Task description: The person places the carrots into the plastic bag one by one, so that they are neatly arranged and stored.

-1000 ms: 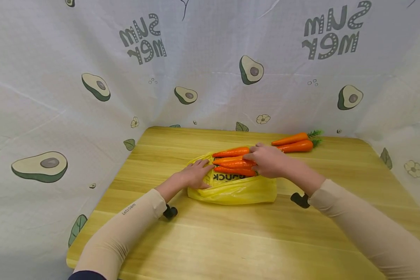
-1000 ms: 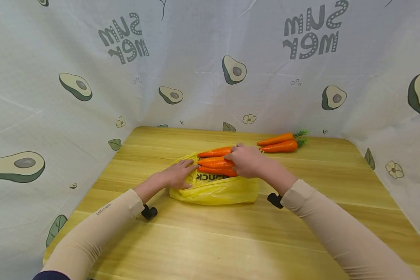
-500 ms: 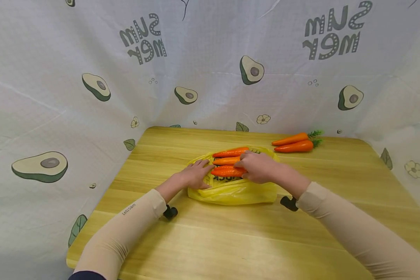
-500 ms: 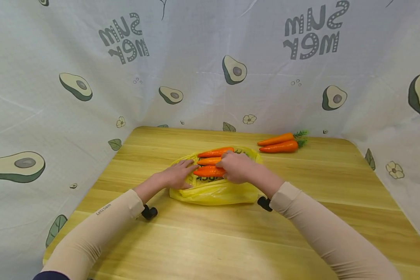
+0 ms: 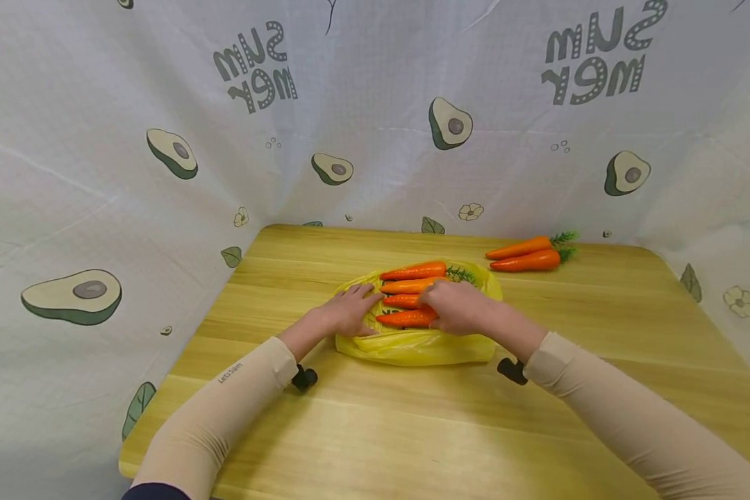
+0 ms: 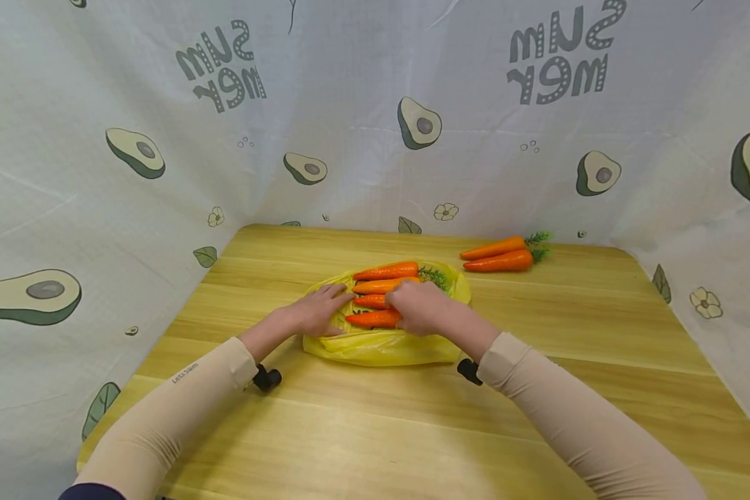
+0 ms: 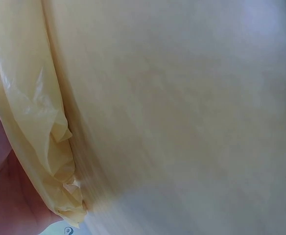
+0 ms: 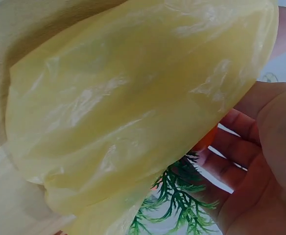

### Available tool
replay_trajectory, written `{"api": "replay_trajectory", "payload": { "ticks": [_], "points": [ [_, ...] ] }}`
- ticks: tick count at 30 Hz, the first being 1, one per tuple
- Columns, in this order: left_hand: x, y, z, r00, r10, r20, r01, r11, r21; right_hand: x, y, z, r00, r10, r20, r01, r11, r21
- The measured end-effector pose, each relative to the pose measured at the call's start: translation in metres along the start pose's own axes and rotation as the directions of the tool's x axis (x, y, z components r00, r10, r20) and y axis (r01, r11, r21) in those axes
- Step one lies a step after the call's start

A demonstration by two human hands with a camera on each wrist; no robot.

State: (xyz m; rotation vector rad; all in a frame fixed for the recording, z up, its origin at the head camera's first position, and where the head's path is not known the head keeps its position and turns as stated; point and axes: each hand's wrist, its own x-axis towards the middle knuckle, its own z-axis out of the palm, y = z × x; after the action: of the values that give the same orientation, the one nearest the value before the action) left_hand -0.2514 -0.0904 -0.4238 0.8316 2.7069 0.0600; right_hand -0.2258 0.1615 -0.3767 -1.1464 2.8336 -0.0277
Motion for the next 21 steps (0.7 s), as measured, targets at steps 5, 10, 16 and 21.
{"api": "replay_trajectory", "payload": {
  "ticks": [5,10,16,21],
  "points": [
    [-0.001,0.000,-0.001,1.000,0.005,0.002,-0.005,1.000,0.000,-0.005,-0.001,0.001,0.999,0.045,-0.019,-0.045,0.999,-0.021],
    [-0.001,0.000,-0.002,1.000,0.010,0.000,-0.010,1.000,0.001,-0.013,0.001,0.006,0.995,0.071,-0.065,-0.077,0.992,-0.097],
    [-0.001,0.001,-0.003,1.000,0.002,0.003,-0.002,1.000,0.015,-0.017,0.006,0.010,0.990,0.118,-0.081,-0.128,0.982,-0.135],
    [-0.001,0.002,-0.003,1.000,0.001,0.011,-0.001,1.000,0.008,-0.020,0.010,0.012,0.986,0.147,-0.078,-0.151,0.987,-0.059]
  ]
}}
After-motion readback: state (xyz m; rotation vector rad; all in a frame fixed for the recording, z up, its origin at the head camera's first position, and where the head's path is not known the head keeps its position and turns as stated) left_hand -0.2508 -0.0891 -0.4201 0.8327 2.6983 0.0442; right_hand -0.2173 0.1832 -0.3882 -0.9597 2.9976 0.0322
